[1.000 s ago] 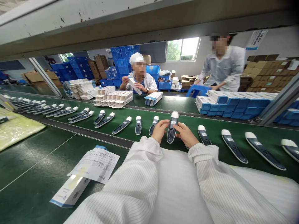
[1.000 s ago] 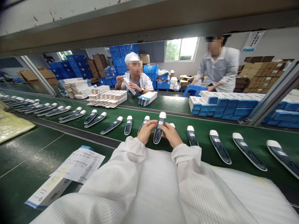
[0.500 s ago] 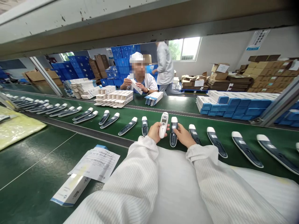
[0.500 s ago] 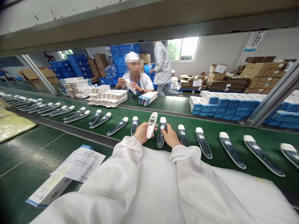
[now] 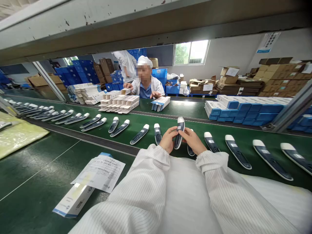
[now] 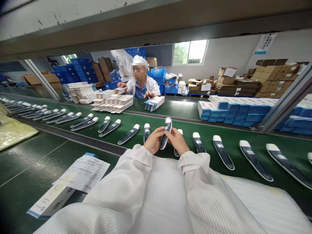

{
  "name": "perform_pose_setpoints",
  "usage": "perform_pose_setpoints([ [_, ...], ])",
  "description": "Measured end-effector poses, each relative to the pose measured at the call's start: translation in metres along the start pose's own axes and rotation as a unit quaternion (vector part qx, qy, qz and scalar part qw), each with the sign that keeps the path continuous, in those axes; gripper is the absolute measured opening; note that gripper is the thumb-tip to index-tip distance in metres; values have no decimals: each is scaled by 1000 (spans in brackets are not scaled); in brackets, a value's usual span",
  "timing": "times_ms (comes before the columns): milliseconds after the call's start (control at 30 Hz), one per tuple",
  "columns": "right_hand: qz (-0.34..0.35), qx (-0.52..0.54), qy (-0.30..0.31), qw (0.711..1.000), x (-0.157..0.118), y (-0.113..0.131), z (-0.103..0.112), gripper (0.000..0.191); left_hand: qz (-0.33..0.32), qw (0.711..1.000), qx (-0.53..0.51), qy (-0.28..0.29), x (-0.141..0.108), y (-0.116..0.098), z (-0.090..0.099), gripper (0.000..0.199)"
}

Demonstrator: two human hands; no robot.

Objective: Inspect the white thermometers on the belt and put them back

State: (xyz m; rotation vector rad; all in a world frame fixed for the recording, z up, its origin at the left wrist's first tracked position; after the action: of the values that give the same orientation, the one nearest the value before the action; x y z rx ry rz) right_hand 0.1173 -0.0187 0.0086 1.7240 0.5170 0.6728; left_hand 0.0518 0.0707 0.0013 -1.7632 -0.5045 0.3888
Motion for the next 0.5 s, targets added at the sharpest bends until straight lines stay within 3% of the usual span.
perform_pose_setpoints([
  [67, -26, 57, 13, 998, -2, -4, -4, 36, -41, 993, 113, -18, 3, -8, 9, 19],
  [100, -33, 72, 14, 997, -2, -5, -3, 34, -75, 975, 206, -43, 4, -15, 16, 19],
  [167, -39, 93, 18, 995, -3, -7, -2, 32, -129, 901, 398, -112, 3, -30, 32, 26],
  [233, -39, 100, 21, 994, -2, -8, -1, 31, -108, 846, 498, -156, 5, -34, 48, 45],
  [267, -39, 99, 22, 994, -2, -9, -1, 31, -77, 844, 505, -160, 7, -32, 56, 51],
  [367, -36, 77, 25, 996, 0, -12, 0, 33, -5, 885, 447, -131, 14, -22, 64, 52],
  [500, 2, -31, 7, 1000, 6, -18, 7, 40, 9, 932, 356, -70, 16, -19, 49, 39],
])
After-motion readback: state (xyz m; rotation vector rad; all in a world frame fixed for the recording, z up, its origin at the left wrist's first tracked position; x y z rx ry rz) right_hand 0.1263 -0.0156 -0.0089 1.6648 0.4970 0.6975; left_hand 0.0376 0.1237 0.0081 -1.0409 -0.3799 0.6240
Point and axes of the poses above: each hand's wrist, its own x-axis towards the middle knuckle, its own z-axis out of the back of the hand, y = z × x, the point moved 8 cm from there along x, towards the middle knuckle, and after that the axes turned 10 degrees about x, right-handed, at the moved point
